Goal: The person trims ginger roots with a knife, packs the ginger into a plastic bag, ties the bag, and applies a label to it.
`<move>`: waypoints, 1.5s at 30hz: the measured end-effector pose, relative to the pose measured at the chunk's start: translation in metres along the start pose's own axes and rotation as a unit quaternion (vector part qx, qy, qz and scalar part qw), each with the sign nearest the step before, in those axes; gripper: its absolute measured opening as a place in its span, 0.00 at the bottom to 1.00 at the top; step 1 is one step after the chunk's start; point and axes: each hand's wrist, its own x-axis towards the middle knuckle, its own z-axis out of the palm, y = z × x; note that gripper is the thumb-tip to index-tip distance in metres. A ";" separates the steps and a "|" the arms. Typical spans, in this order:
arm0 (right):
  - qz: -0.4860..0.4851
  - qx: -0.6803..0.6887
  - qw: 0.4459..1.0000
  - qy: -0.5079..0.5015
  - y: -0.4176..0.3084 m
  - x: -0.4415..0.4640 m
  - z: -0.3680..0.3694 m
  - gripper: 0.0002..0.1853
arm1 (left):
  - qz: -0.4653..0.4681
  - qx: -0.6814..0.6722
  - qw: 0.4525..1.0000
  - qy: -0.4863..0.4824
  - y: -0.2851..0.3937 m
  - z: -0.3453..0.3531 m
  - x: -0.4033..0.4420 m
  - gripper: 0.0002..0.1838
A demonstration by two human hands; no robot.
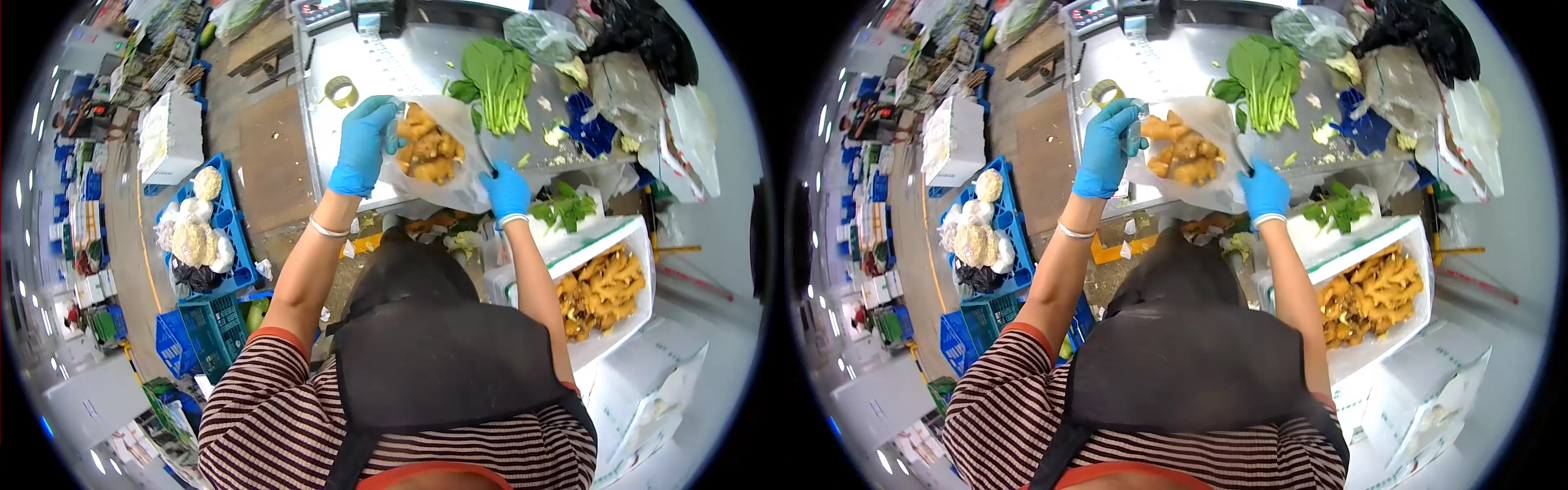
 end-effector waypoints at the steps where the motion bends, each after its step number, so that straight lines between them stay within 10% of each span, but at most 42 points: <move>1: 0.023 0.056 0.998 0.010 0.002 0.002 -0.007 0.23 | 0.013 -0.001 1.000 -0.003 0.015 0.002 -0.007 0.10; 5: 0.008 0.584 0.810 -0.049 -0.044 -0.020 -0.109 0.09 | 0.104 0.013 0.993 0.053 0.057 -0.017 -0.052 0.11; 14: -0.020 0.608 0.721 -0.333 -0.208 -0.044 -0.117 0.09 | 0.176 0.047 0.945 0.270 0.145 -0.145 -0.158 0.10; 22: -0.021 0.633 0.647 -0.424 -0.352 -0.011 0.053 0.10 | 0.221 0.230 0.873 0.368 0.146 -0.314 -0.154 0.11; 35: -0.036 0.218 0.932 -0.287 -0.391 0.044 0.331 0.17 | 0.030 0.191 0.910 0.367 -0.104 -0.569 -0.061 0.10; 38: -0.116 0.216 0.933 -0.263 -0.384 0.033 0.315 0.24 | -0.041 0.201 0.909 0.364 -0.100 -0.578 -0.054 0.20; 42: -0.123 0.275 0.902 -0.309 -0.371 0.014 0.211 0.33 | -0.049 0.494 0.746 0.443 -0.051 -0.518 -0.047 0.38; 45: -0.081 0.298 0.913 -0.267 -0.319 -0.005 0.151 0.29 | 0.071 0.546 0.702 0.452 -0.041 -0.480 -0.037 0.38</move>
